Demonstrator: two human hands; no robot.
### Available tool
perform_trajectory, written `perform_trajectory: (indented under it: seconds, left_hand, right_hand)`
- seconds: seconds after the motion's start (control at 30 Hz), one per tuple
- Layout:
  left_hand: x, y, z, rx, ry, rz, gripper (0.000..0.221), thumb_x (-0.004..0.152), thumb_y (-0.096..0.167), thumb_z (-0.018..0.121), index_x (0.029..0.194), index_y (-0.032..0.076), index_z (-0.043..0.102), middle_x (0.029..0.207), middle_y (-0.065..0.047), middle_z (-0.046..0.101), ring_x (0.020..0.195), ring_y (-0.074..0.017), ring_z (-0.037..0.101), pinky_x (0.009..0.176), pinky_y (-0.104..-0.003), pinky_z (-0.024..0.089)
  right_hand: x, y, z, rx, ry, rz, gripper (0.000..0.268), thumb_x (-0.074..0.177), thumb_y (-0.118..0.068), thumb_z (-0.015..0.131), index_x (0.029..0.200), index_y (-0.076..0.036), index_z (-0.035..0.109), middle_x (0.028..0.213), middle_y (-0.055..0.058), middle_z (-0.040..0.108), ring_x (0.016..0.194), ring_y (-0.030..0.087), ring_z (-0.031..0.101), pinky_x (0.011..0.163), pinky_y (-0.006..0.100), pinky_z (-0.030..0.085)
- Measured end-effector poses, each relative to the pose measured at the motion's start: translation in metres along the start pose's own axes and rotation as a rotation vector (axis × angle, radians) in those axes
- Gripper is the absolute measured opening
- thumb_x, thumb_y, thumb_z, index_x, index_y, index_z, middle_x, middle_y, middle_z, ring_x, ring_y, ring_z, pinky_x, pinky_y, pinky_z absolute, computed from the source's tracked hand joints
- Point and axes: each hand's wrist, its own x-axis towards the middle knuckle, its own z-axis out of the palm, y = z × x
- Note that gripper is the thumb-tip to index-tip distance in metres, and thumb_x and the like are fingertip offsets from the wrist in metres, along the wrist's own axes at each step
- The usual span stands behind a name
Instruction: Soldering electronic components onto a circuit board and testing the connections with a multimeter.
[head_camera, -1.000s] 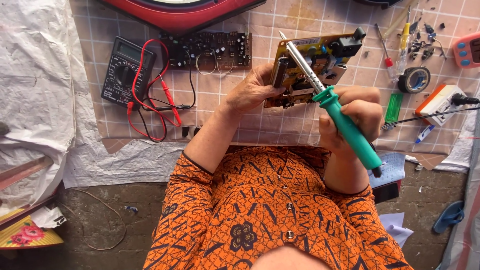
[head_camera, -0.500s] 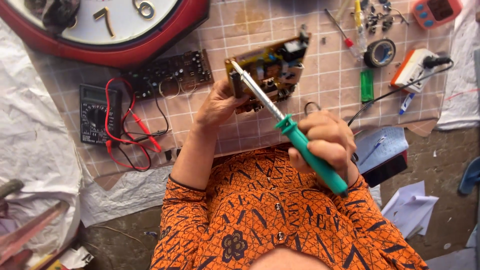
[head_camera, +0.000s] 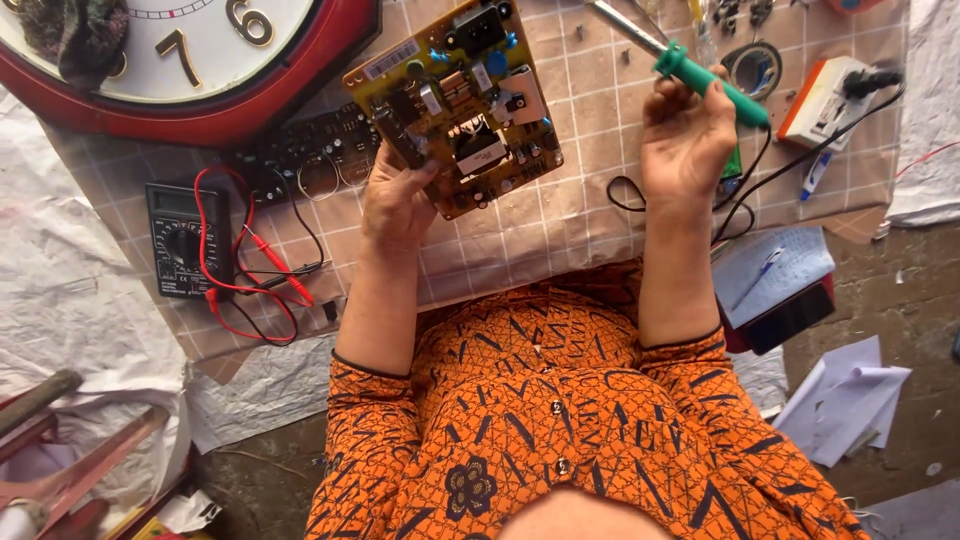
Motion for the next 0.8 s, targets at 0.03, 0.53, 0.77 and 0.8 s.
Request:
perform_trajectory:
  seconds: [0.03,0.53,0.77,0.8]
  left_hand:
    - [0.000,0.000,0.003,0.008,0.003,-0.007,0.040,0.075,-0.004,0.065,0.111,0.007,0.051,0.102,-0.012,0.059,0.093,-0.0257,0.058,0.084,-0.038,0.047]
    - [0.000,-0.006,-0.008,0.109,-0.026,-0.029,0.048,0.073,-0.004,0.069,0.116,0.005,0.048,0.108,-0.011,0.057,0.100,-0.0248,0.055,0.094,-0.038,0.042]
    - [0.003,-0.006,0.006,0.272,0.088,-0.201,0.067,0.075,0.003,0.064,0.131,0.001,0.028,0.096,-0.013,0.056,0.071,-0.0172,0.055,0.060,-0.025,0.046]
    - [0.002,-0.005,0.004,0.350,0.132,-0.209,0.065,0.076,0.004,0.061,0.131,0.000,0.028,0.085,-0.011,0.057,0.053,-0.0119,0.052,0.039,-0.021,0.041]
  right_hand:
    - [-0.001,-0.002,0.002,0.008,0.008,0.002,0.018,0.080,-0.009,0.055,0.098,-0.008,0.053,0.086,0.017,0.056,0.077,0.027,0.059,0.070,0.034,0.053]
    - [-0.060,-0.033,0.038,0.431,-0.116,0.604,0.054,0.080,0.006,0.039,0.131,0.005,0.022,0.119,0.026,0.038,0.105,0.038,0.044,0.087,0.043,0.047]
    - [-0.093,-0.008,0.015,-0.961,-0.580,-0.016,0.035,0.091,0.001,0.038,0.124,-0.012,0.042,0.100,0.006,0.054,0.087,0.016,0.053,0.077,0.024,0.046]
    - [-0.100,-0.002,0.016,-1.298,-0.760,-0.203,0.029,0.091,0.005,0.039,0.119,-0.002,0.041,0.094,0.008,0.053,0.080,0.016,0.053,0.076,0.024,0.044]
